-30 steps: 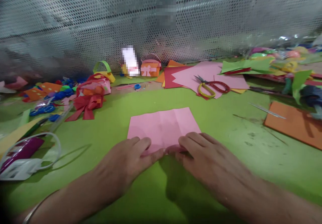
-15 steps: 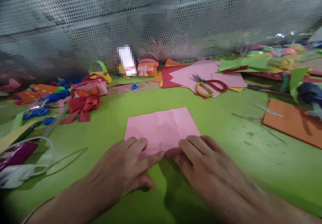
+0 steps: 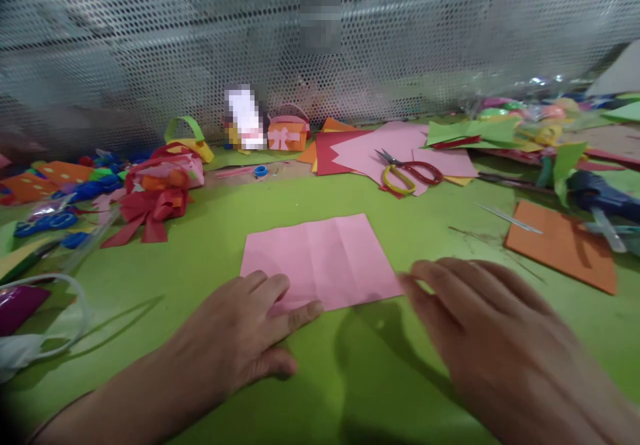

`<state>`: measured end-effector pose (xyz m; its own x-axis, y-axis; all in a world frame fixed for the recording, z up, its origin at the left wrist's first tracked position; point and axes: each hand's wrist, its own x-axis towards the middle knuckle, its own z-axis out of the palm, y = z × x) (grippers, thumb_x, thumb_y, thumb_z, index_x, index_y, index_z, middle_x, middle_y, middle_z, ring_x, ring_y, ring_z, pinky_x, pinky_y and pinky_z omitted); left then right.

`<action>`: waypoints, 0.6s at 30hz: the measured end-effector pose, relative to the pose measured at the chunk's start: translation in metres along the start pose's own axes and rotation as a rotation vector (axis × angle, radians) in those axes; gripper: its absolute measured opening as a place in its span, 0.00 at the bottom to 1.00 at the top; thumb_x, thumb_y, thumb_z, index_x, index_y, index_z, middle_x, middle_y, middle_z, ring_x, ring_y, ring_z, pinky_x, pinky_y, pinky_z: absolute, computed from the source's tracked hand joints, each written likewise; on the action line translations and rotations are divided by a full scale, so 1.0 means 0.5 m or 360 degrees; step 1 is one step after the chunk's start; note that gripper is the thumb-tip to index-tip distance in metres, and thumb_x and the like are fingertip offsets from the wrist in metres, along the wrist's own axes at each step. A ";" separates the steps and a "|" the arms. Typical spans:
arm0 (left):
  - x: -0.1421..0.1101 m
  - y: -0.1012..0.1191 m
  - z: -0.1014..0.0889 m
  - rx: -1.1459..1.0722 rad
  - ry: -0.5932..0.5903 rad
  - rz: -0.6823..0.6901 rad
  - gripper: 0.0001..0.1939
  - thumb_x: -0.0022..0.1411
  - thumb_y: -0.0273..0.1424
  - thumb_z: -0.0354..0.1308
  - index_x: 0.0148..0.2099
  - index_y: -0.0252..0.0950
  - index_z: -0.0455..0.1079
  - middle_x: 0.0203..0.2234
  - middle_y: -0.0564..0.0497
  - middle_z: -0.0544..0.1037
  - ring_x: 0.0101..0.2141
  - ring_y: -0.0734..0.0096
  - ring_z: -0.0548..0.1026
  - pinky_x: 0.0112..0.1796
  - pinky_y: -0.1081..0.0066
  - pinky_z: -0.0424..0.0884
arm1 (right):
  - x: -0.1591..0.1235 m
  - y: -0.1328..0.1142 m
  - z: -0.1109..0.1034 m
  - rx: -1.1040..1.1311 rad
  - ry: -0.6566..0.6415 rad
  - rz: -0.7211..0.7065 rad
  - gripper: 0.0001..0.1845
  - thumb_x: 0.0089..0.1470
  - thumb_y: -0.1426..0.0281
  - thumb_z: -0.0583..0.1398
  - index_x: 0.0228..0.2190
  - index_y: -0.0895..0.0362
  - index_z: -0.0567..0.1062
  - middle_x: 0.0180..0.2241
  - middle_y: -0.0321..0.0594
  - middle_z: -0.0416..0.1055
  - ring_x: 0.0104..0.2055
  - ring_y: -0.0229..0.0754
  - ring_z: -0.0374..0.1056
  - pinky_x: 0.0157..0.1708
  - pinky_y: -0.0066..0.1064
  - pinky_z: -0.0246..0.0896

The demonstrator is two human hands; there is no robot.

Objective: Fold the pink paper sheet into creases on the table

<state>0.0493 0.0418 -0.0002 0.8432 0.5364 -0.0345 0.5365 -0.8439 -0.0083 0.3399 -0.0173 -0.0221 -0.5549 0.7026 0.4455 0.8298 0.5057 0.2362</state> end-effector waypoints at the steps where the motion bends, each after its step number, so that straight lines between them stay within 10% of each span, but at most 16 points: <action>1: 0.000 0.001 0.000 0.0013 0.0006 -0.0002 0.34 0.56 0.53 0.55 0.62 0.47 0.62 0.36 0.47 0.70 0.31 0.65 0.64 0.29 0.68 0.66 | 0.018 -0.012 0.001 0.0065 0.0031 -0.0114 0.20 0.57 0.77 0.48 0.44 0.54 0.74 0.40 0.45 0.73 0.42 0.50 0.69 0.40 0.41 0.67; 18: -0.169 -0.024 -0.009 0.0377 0.0322 -0.0433 0.20 0.63 0.42 0.56 0.56 0.48 0.69 0.51 0.43 0.73 0.48 0.51 0.66 0.44 0.55 0.62 | -0.019 -0.056 0.062 0.0228 -0.0262 -0.0158 0.35 0.51 0.77 0.49 0.61 0.49 0.61 0.52 0.43 0.70 0.50 0.54 0.68 0.44 0.48 0.73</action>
<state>-0.0281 0.0066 0.0071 0.6742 0.7117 0.1976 0.7379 -0.6377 -0.2209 0.3204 -0.0227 -0.0598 -0.6451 0.7123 0.2765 0.7605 0.6337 0.1416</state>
